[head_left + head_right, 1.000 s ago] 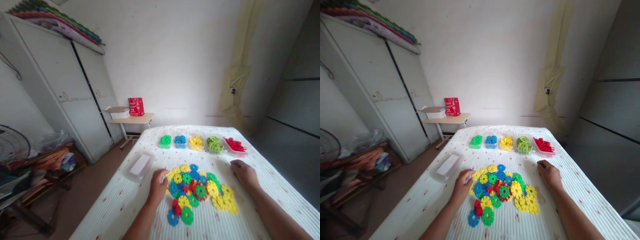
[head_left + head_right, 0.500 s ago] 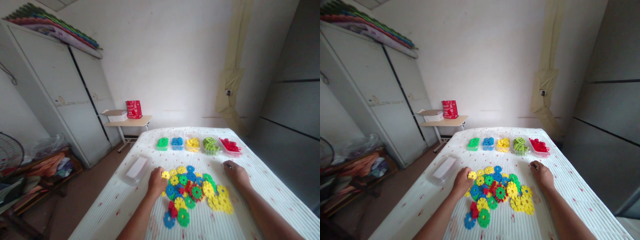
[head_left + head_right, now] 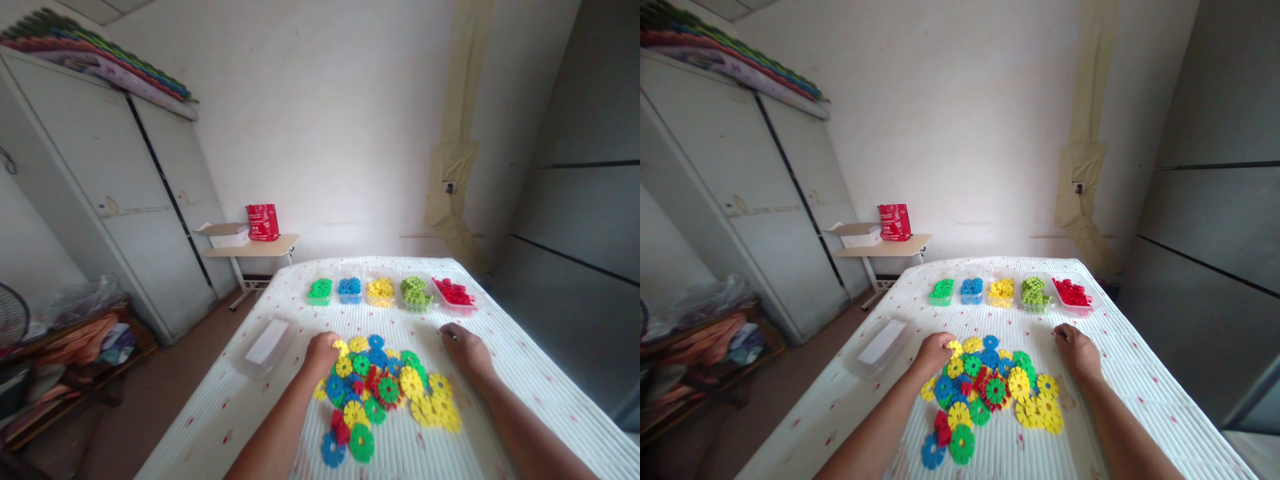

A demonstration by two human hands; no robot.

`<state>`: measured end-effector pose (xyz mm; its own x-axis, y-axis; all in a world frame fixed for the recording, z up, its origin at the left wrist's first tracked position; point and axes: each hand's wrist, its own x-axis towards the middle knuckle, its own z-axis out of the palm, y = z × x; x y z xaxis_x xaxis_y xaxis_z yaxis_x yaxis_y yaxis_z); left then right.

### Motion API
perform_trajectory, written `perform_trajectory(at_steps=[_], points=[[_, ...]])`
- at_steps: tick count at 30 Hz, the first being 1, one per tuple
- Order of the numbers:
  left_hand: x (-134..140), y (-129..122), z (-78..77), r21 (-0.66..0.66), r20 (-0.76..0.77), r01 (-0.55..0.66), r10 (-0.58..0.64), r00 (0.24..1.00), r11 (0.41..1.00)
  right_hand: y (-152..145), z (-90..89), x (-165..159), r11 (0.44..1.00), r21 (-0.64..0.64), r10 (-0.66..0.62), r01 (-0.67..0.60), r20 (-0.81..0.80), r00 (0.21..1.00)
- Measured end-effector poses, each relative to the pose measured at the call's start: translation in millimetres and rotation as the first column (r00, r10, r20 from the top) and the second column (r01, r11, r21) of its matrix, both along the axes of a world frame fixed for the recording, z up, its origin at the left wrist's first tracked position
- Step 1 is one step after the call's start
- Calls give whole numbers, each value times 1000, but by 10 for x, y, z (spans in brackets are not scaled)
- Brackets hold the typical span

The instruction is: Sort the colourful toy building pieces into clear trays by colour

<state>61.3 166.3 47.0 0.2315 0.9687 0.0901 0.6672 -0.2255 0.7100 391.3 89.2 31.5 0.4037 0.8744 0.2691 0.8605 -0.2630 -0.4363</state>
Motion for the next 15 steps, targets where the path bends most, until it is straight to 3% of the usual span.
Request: perform_trajectory(at_steps=[7,11,15], points=[[7,22,-6,-16,-45,-24,23,999,1000,-16,36,-34,1000,-19,-3,3,-11,1000],[-32,23,-57,-45,60,-3,6,998,999,-27,27,-18,1000,20,8,-7,-18,1000],[-76,-64,-95,-83,233,20,0,973,996,-16,23,-62,989,142,47,-46,0,999]])
